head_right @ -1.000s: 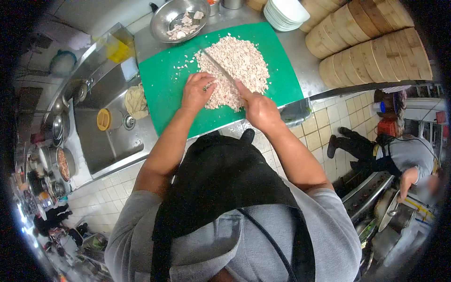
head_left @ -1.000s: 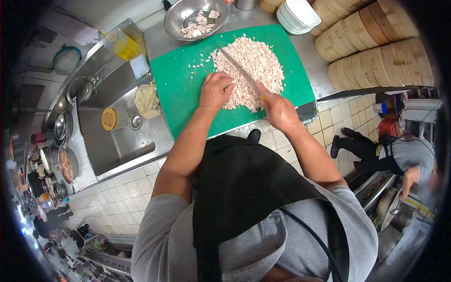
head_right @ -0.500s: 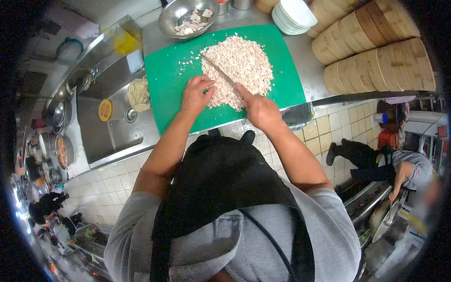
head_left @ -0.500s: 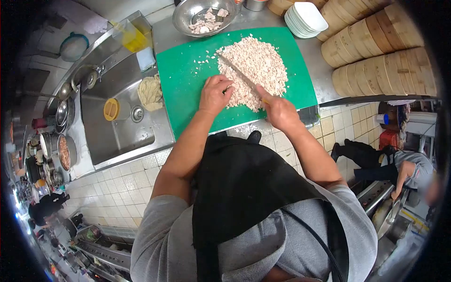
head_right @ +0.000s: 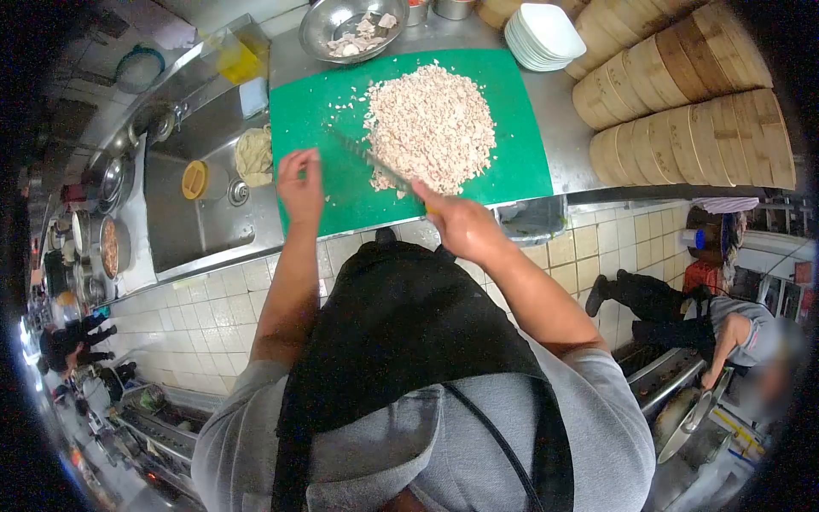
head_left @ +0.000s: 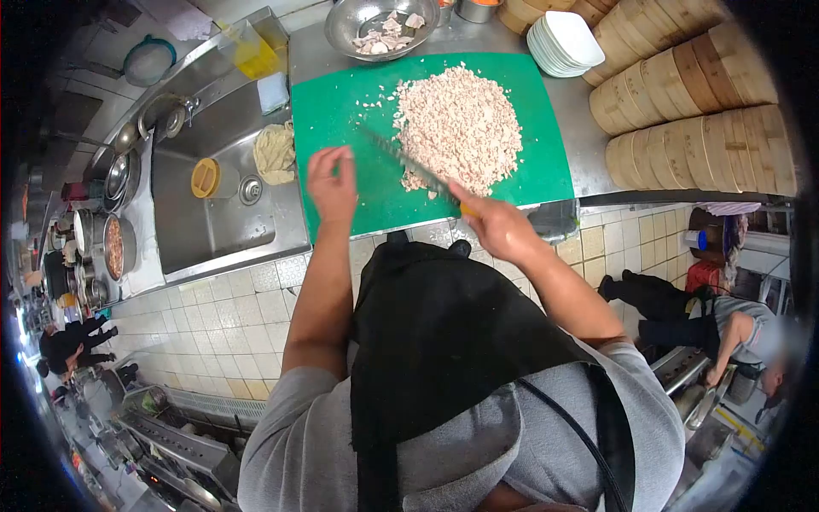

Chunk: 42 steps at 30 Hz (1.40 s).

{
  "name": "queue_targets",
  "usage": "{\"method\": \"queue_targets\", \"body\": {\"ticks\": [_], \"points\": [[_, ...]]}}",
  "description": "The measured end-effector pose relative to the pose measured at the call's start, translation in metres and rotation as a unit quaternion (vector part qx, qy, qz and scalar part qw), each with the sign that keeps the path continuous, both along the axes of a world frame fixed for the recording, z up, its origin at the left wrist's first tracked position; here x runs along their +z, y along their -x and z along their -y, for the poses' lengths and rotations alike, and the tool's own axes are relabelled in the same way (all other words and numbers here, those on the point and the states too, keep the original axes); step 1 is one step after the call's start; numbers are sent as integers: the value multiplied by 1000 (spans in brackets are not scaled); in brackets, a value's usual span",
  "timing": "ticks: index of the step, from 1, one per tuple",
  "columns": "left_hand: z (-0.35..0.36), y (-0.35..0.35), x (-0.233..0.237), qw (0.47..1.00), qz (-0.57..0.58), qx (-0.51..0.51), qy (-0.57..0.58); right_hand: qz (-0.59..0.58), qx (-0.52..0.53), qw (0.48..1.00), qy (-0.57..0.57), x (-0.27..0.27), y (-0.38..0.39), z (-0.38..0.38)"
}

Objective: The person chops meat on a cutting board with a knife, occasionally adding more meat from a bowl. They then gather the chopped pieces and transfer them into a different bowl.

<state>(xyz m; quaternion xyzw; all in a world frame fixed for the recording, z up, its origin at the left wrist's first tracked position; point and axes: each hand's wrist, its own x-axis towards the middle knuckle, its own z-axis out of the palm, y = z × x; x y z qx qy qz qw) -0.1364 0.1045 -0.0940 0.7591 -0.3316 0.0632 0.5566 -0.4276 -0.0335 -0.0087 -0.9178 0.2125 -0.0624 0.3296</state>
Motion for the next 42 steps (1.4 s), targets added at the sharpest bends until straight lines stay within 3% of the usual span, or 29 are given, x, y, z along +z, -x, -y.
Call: {"method": "queue_targets", "body": {"ticks": [2,5,8,12,16,18,19,21,25,28,30,34,37,42], "points": [[-24,-9,-3,999,-31,40,3,-130,46,990,-5,-5,3,1],[-44,-9,-5,996,-41,73,-3,-46,-5,999,23,-29,4,23],[-46,-1,-1,994,-76,79,-31,-50,-34,997,42,-15,-3,30],[-30,19,-1,997,-16,-20,-72,-70,-46,996,39,-28,-5,33],[-12,47,3,982,47,-114,-142,-49,-39,996,61,3,-13,35],[-2,54,6,977,58,-133,-156,65,-75,993,71,5,-16,30],[2,56,7,971,71,-150,-171,63,-75,993,71,-3,-15,34],[11,60,8,969,70,-163,-173,-111,-42,989,91,-17,-18,42],[27,61,11,965,71,-194,-162,-13,-50,993,105,-4,-19,38],[31,62,11,963,81,-188,-176,62,-62,993,79,-12,-20,34],[31,61,12,966,75,-183,-166,-98,-24,992,73,-12,-25,40],[19,51,13,976,76,-140,-147,-27,-52,994,93,3,-26,37],[4,44,10,983,63,-98,-140,-101,-30,992,63,-17,-28,39],[-20,32,10,990,33,-56,-121,0,-44,996,74,-10,-24,31]]}}
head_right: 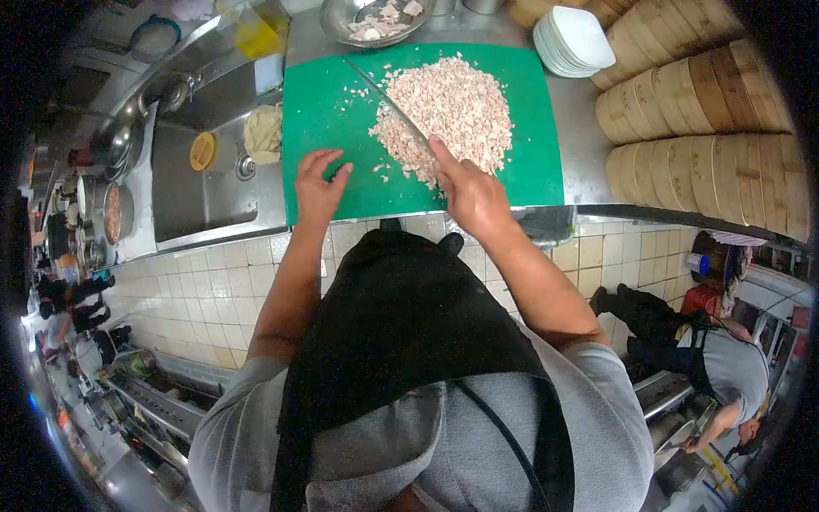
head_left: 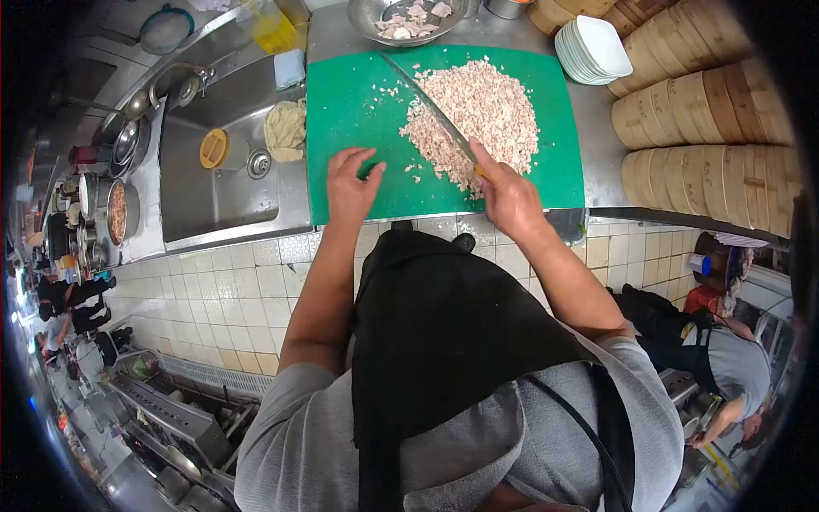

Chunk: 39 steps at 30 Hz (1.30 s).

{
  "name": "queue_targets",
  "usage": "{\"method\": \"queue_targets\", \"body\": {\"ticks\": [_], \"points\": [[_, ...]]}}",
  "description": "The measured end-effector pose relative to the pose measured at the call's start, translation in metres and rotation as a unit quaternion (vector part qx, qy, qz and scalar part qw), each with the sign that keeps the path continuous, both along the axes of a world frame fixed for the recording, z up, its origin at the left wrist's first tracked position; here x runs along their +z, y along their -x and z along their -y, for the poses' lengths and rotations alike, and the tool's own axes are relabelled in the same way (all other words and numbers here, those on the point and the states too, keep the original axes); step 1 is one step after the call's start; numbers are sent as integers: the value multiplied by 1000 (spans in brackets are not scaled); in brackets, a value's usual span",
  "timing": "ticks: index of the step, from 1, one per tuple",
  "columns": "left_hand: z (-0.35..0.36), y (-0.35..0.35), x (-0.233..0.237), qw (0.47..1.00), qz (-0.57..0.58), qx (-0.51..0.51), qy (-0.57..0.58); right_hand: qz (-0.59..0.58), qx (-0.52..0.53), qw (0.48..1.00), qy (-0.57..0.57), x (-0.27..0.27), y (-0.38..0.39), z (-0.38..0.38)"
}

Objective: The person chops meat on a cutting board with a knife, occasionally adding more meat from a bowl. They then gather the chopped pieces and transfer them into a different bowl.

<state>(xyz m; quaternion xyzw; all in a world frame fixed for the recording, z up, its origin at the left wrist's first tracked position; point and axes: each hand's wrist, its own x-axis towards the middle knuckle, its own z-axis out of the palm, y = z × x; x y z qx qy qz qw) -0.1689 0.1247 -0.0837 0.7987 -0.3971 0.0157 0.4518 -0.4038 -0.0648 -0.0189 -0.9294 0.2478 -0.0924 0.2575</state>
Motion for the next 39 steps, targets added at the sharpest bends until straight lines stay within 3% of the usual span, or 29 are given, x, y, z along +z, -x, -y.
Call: {"method": "queue_targets", "body": {"ticks": [2,4,7,14,17,19,23,25,27,30,32,35,37,39], "points": [[-7,-1,-1,1000,-11,16,1,46,3,999,-10,-10,1,-2],[-11,-2,-2,1000,-9,20,2,-63,28,998,-1,-12,-4,3],[-18,2,-1,1000,8,22,-14,-29,9,999,12,15,-3,-6],[-26,18,0,999,-22,9,-33,-48,44,998,-2,-14,0,-6],[-26,12,-4,999,-14,31,-4,20,35,998,-51,6,5,-17],[-30,4,-7,995,-32,81,47,37,107,987,-116,5,11,-27],[-47,-15,-6,992,-43,121,19,-48,129,983,-120,-17,22,-16],[-50,-20,-5,990,-58,125,34,-69,92,988,-107,-15,18,5],[-51,-18,-6,991,-52,119,17,-26,44,998,-36,-10,14,18],[-53,-13,-6,992,-40,115,-17,-8,26,999,-42,8,11,16],[-54,-7,-5,993,2,61,-104,15,8,999,-32,15,8,8],[-44,3,0,990,-49,26,-126,44,-18,998,-51,17,7,-3],[-33,8,-2,991,-34,4,-128,-118,12,993,-6,0,5,-6],[-19,15,-3,991,-19,-18,-130,-106,22,994,-1,0,3,-5]]}}
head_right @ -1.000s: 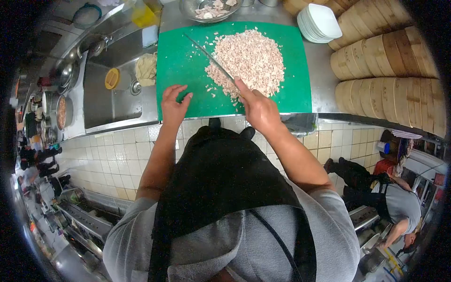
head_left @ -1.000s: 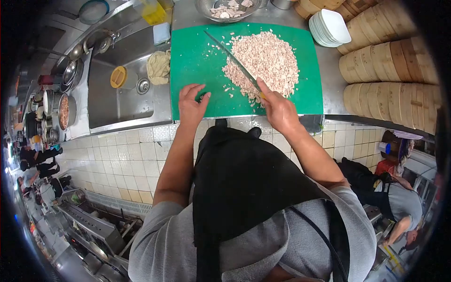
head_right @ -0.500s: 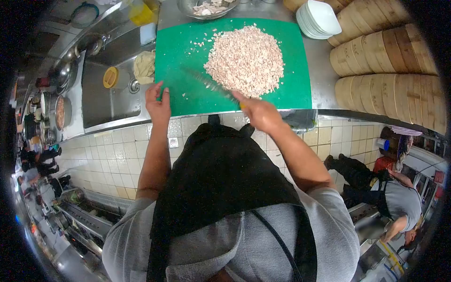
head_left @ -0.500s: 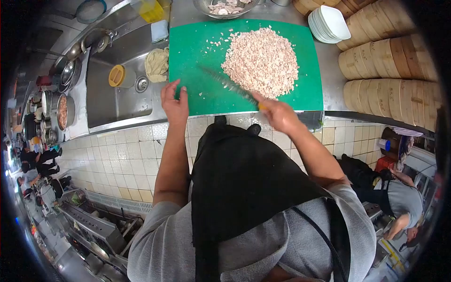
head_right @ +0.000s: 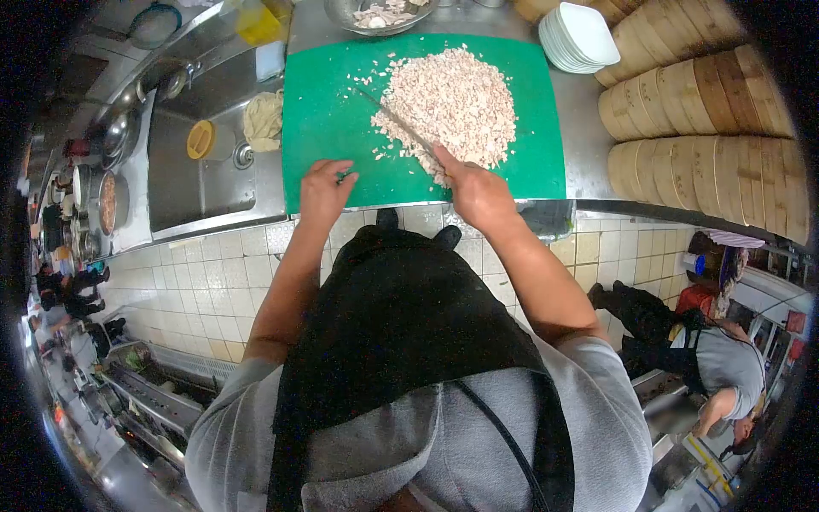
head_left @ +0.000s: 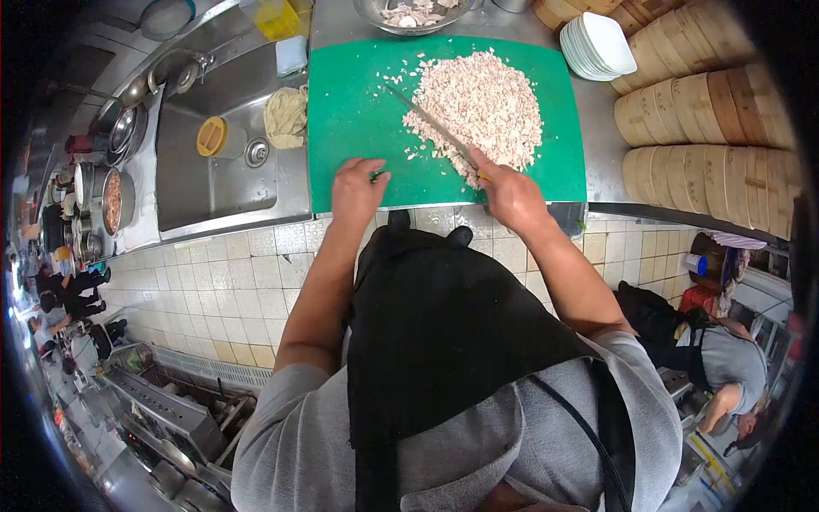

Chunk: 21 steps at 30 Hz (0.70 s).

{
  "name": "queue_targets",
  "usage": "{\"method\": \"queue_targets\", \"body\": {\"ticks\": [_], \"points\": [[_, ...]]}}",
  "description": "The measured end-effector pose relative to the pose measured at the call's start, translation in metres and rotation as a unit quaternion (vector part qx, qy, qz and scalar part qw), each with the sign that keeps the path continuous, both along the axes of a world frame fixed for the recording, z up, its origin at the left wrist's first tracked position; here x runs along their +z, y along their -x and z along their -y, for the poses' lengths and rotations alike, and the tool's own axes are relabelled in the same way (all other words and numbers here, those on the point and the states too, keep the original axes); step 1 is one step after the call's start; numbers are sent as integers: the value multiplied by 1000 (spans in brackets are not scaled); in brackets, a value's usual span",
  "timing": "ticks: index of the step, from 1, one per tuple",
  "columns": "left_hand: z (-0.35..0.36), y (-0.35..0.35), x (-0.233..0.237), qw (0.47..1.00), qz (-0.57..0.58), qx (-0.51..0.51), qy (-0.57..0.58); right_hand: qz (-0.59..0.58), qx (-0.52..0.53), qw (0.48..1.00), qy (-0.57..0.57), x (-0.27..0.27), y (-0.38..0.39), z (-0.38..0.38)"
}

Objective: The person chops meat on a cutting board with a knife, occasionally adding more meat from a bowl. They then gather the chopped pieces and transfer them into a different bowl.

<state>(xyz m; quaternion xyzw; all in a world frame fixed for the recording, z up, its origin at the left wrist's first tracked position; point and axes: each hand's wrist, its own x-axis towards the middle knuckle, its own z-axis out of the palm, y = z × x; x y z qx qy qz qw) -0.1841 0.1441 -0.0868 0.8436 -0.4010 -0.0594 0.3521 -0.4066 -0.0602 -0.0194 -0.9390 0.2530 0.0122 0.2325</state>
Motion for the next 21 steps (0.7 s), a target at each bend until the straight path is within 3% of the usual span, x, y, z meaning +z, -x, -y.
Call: {"method": "queue_targets", "body": {"ticks": [5,9,11,14,21], "points": [[28,20,7,997,-65,-39,3,49,-20,999,-2,4,-2,-13],[30,22,10,998,-49,-49,12,19,6,1000,2,3,-2,-9],[31,21,13,996,-80,-34,27,47,-22,998,-25,22,-2,-14],[26,19,11,995,-86,-2,46,1,15,999,-32,-7,7,-15],[12,10,16,989,-86,49,111,77,19,995,-60,2,6,-21]]}}
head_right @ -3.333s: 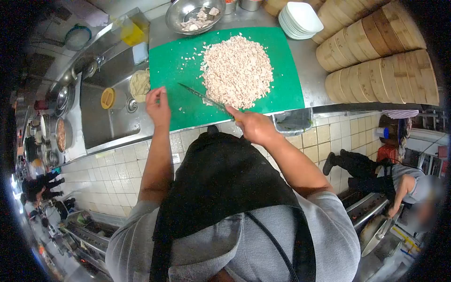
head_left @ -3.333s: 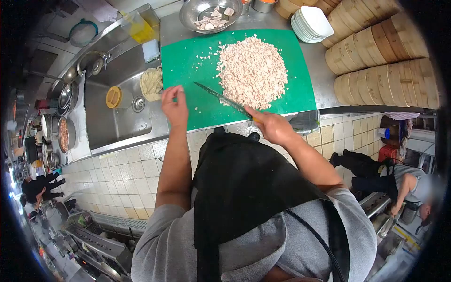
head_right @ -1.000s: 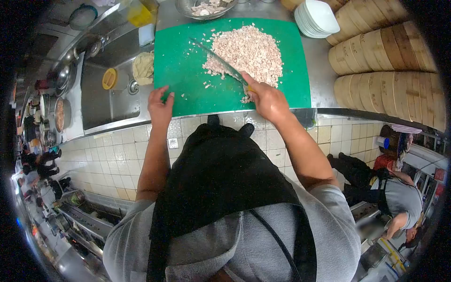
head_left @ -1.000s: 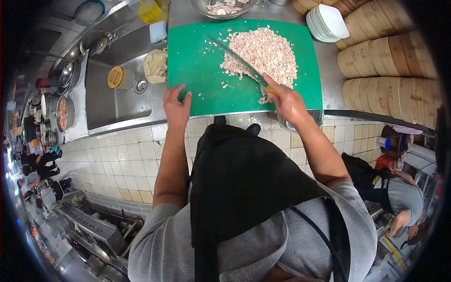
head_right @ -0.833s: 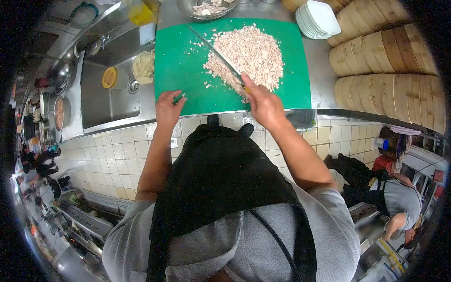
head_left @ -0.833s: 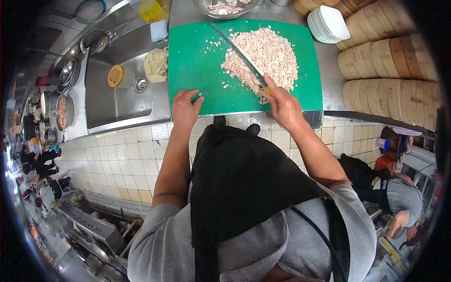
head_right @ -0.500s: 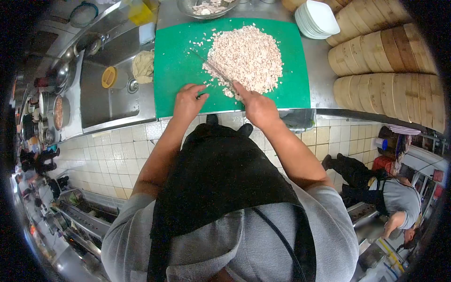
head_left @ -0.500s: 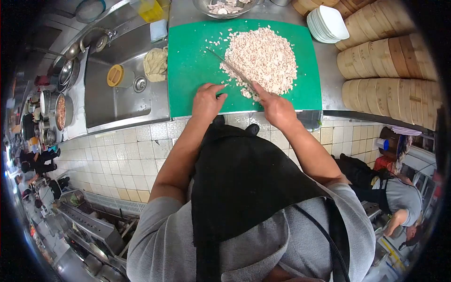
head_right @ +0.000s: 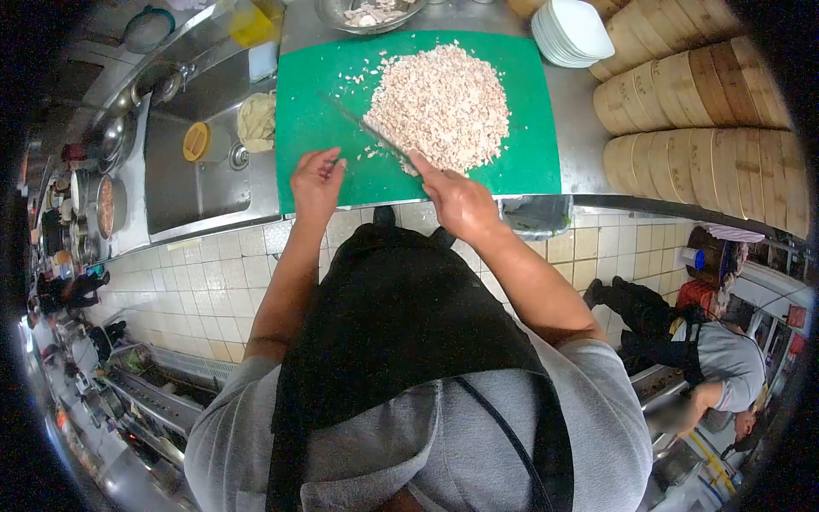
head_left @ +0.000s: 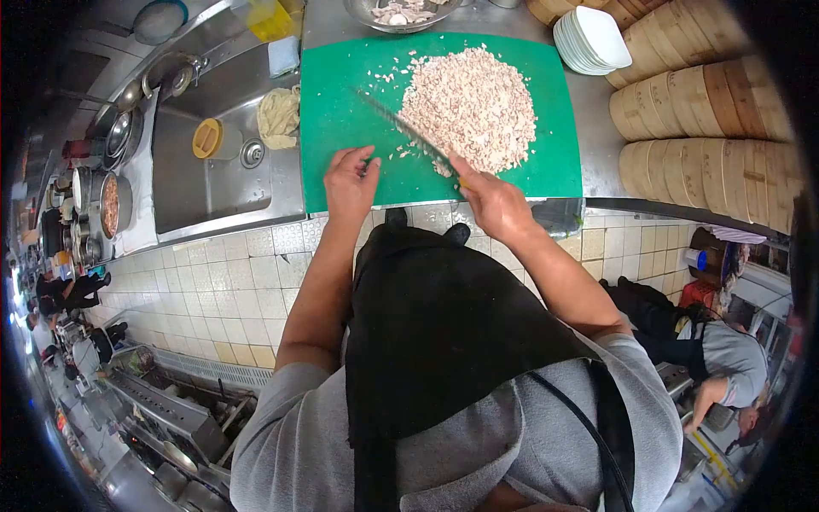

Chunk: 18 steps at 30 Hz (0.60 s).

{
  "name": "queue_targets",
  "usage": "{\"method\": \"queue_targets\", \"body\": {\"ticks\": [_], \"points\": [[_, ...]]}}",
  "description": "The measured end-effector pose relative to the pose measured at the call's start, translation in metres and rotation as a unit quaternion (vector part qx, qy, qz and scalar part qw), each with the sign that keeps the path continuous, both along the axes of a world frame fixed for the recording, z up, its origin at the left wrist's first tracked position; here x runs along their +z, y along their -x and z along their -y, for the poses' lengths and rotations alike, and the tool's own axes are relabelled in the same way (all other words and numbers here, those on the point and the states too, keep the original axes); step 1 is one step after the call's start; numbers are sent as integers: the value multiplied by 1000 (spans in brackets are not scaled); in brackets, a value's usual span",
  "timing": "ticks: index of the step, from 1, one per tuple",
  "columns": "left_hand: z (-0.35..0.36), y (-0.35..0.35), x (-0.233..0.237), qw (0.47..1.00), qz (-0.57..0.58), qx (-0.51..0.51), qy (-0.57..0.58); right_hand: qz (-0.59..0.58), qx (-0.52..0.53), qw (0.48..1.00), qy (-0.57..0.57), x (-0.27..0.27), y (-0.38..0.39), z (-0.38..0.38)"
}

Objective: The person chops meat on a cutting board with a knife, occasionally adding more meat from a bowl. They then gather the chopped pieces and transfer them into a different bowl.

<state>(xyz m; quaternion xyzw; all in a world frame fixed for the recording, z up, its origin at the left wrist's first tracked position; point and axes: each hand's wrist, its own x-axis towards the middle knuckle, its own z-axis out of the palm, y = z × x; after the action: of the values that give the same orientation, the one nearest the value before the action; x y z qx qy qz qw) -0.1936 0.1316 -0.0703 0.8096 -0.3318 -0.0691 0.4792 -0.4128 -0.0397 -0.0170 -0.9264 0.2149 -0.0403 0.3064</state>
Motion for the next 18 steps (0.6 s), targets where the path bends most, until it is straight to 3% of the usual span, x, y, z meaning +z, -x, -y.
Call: {"method": "queue_targets", "body": {"ticks": [7,10,12,18], "points": [[-26,-28,-1,994,6,89,58,-6,-18,1000,-7,1,0,12],[-37,-39,-6,989,6,120,87,44,39,998,-30,3,8,9],[-41,-45,-8,985,2,146,93,-19,103,994,-24,-6,18,14],[-39,-41,-3,989,29,119,81,-66,32,997,38,-6,12,60]]}}
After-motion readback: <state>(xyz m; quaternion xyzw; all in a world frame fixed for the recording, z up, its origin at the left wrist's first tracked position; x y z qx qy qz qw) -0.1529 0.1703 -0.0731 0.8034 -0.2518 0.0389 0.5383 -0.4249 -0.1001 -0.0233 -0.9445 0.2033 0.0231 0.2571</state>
